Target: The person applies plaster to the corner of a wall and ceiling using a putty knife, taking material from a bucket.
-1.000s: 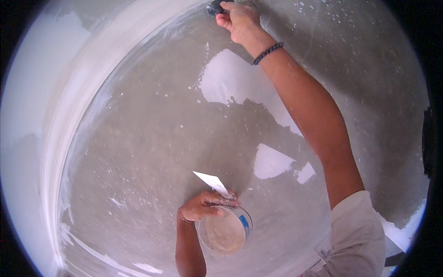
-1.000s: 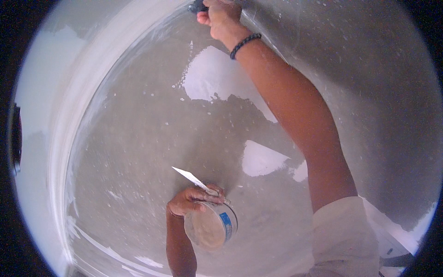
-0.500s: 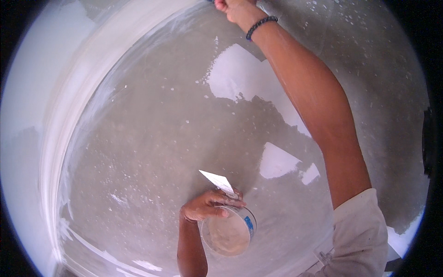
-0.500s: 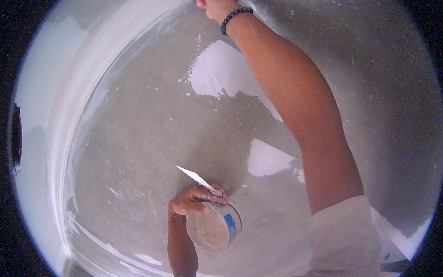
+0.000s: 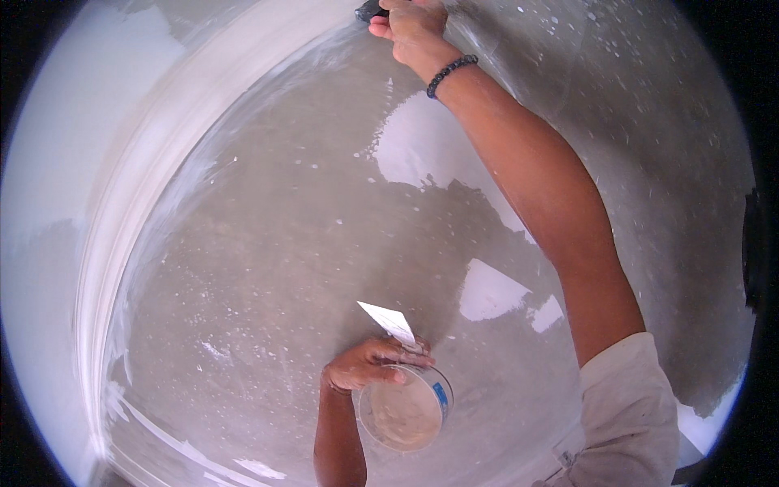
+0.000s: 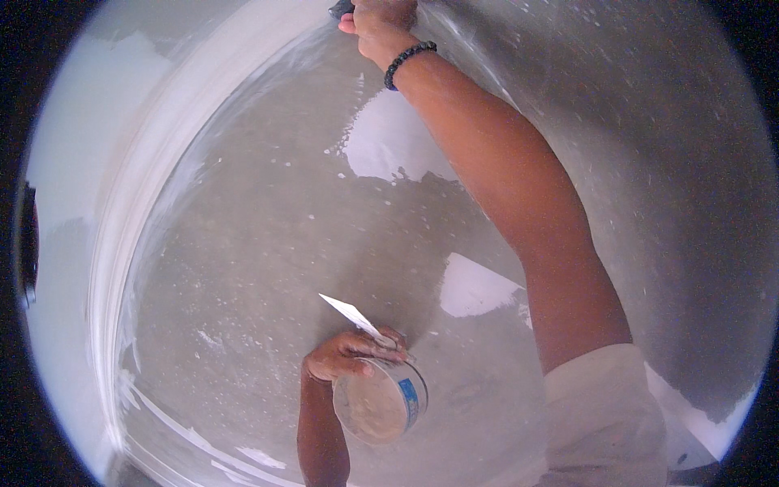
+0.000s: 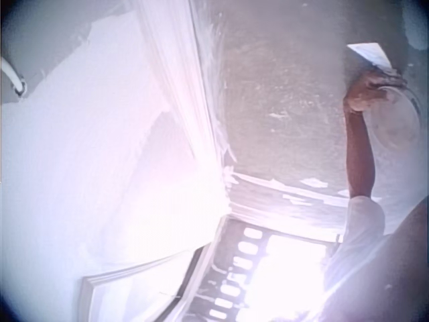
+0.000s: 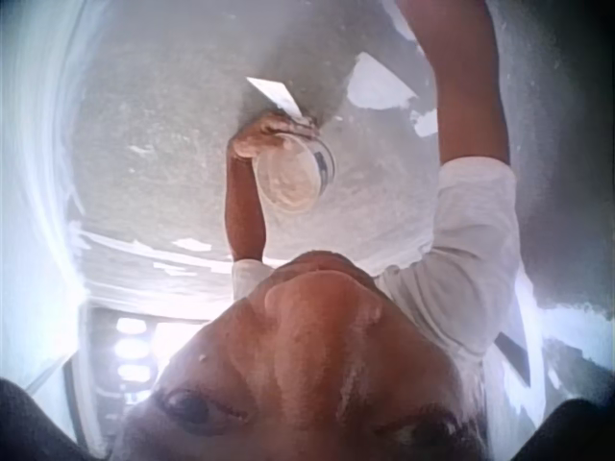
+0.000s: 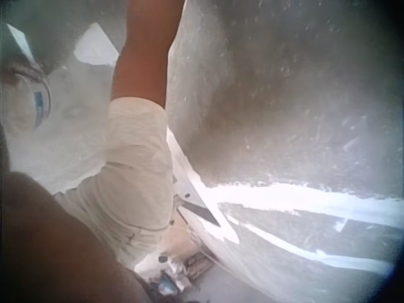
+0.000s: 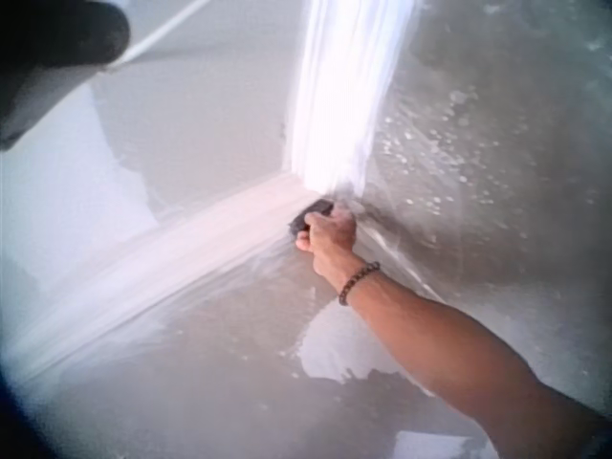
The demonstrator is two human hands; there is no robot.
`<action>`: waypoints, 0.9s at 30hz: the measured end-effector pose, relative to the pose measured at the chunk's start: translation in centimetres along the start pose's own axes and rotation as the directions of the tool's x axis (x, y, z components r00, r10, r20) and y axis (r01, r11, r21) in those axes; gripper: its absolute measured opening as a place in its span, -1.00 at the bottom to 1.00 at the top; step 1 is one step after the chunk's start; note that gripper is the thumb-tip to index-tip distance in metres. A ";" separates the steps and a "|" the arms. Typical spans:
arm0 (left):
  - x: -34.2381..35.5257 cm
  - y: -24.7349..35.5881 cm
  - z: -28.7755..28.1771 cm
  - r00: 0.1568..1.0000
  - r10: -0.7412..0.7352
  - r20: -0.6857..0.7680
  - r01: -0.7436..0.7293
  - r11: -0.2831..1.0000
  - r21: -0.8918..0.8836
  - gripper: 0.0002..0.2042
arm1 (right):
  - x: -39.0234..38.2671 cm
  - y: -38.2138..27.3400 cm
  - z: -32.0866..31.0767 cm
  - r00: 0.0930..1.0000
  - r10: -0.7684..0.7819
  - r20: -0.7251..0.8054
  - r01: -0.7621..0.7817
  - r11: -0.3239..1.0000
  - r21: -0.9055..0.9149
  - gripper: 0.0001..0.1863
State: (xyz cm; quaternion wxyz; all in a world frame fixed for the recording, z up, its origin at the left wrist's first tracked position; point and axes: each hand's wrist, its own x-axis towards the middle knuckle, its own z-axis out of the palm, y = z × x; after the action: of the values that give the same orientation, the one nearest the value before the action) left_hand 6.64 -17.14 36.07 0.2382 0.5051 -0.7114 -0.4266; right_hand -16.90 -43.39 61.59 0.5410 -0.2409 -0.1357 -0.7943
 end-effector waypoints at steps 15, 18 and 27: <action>-0.5 -0.6 -0.5 0.999 -0.016 0.042 0.017 0.999 -0.028 -0.54 | -2.7 -0.1 0.3 0.976 -0.216 0.006 0.197 0.882 -0.428 -0.73; -0.2 -0.8 -0.6 0.998 -0.025 0.061 0.027 0.999 -0.040 -0.54 | 0.7 0.4 -3.8 0.910 -0.409 0.073 0.372 0.724 -0.581 -0.55; -0.5 0.1 0.1 0.998 -0.056 -0.002 0.056 0.998 0.017 -0.47 | 0.5 -3.9 -3.5 0.819 -0.441 0.367 0.529 0.331 -0.782 -0.72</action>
State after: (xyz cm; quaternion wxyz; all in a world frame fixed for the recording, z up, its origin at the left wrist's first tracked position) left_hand 6.72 -16.67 36.17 0.2224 0.5269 -0.7005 -0.4268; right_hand -21.44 -44.00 59.02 0.0788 -0.4591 0.1878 -0.8647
